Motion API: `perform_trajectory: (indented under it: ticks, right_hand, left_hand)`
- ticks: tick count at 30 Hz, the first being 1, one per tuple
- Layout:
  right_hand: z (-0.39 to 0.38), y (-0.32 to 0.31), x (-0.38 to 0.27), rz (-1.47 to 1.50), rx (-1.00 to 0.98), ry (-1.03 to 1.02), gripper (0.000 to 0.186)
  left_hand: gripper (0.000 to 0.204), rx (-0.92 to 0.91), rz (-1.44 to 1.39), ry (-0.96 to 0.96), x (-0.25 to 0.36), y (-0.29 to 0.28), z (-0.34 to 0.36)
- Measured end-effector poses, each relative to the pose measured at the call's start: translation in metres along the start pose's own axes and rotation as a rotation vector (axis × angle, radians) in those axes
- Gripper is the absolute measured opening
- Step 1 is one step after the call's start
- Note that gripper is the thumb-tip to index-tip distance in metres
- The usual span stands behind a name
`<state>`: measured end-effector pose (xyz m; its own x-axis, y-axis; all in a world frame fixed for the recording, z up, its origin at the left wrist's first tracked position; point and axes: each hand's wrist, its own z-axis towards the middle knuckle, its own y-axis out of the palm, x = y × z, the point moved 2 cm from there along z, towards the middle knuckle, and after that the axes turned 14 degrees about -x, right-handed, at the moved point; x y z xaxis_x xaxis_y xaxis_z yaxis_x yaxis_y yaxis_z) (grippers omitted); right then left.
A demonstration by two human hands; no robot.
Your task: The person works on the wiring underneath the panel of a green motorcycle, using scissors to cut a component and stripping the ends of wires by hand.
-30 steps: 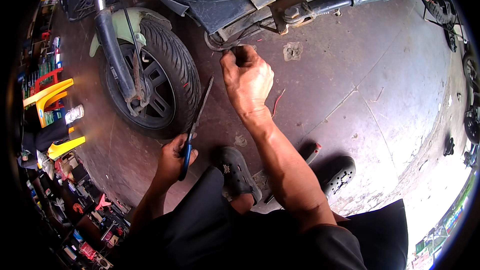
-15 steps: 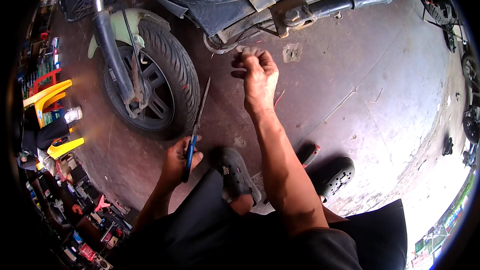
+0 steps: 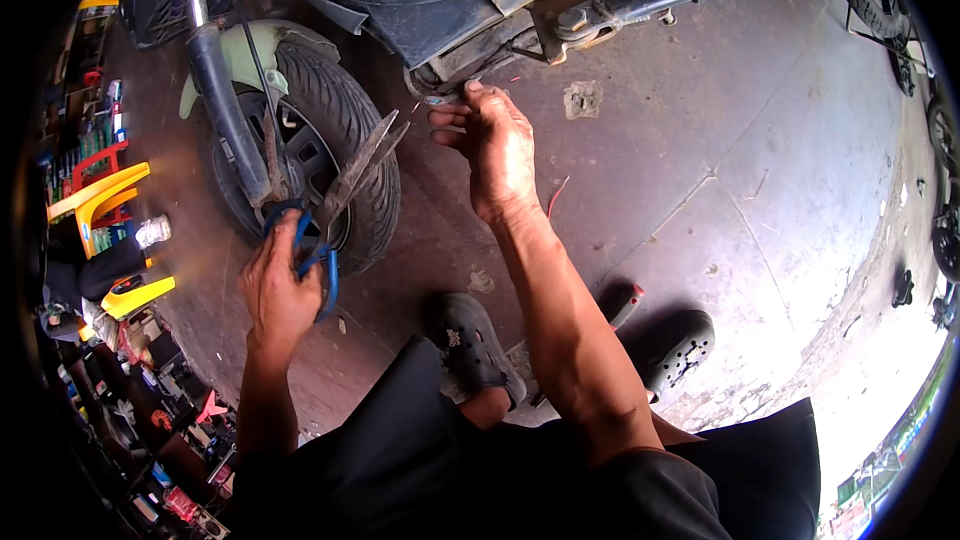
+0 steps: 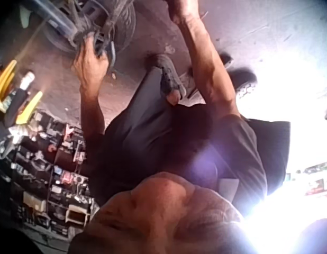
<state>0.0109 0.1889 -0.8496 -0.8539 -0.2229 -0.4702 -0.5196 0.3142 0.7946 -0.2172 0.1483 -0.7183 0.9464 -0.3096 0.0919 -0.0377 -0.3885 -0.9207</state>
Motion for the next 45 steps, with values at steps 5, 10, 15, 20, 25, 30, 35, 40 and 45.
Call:
perform_trajectory:
  ticks: [5,10,15,20,25,30,35,40,45]
  right_hand:
    - [-0.003,0.005,0.002,0.032,-0.024,0.008,0.026]
    - [-0.002,0.004,0.003,0.08,-0.061,-0.01,0.024]
    - [-0.007,0.012,-0.003,0.08,-0.06,-0.003,0.026]
    - [-0.005,0.01,0.0,0.144,-0.024,0.012,0.029]
    - [-0.01,0.015,0.004,0.162,-0.08,-0.068,0.013]
    - [-0.01,0.023,0.016,0.058,-0.007,-0.16,0.009]
    - [-0.003,0.033,0.022,-0.171,0.11,-0.355,0.011]
    - [0.002,0.032,0.029,-0.214,0.117,-0.443,0.013]
    - [-0.016,0.023,0.007,-0.217,-0.046,-0.19,0.013]
  left_hand:
    - [0.069,-0.027,0.176,0.004,-0.002,-0.016,0.014]
    - [0.075,0.021,0.343,0.092,0.004,-0.031,0.036]
    - [0.076,0.046,0.41,0.115,0.003,-0.035,0.053]
    - [0.073,0.032,0.358,0.104,0.014,-0.036,0.055]
    - [0.061,0.049,-0.183,0.114,0.01,-0.019,0.022]
    - [0.054,0.062,-0.387,0.017,-0.011,0.008,0.001]
    - [0.057,-0.081,-0.476,-0.046,-0.015,0.016,-0.006]
    - [0.056,-0.049,-0.474,-0.049,-0.005,0.007,0.002]
    - [0.063,0.037,0.067,0.134,0.005,-0.015,0.018]
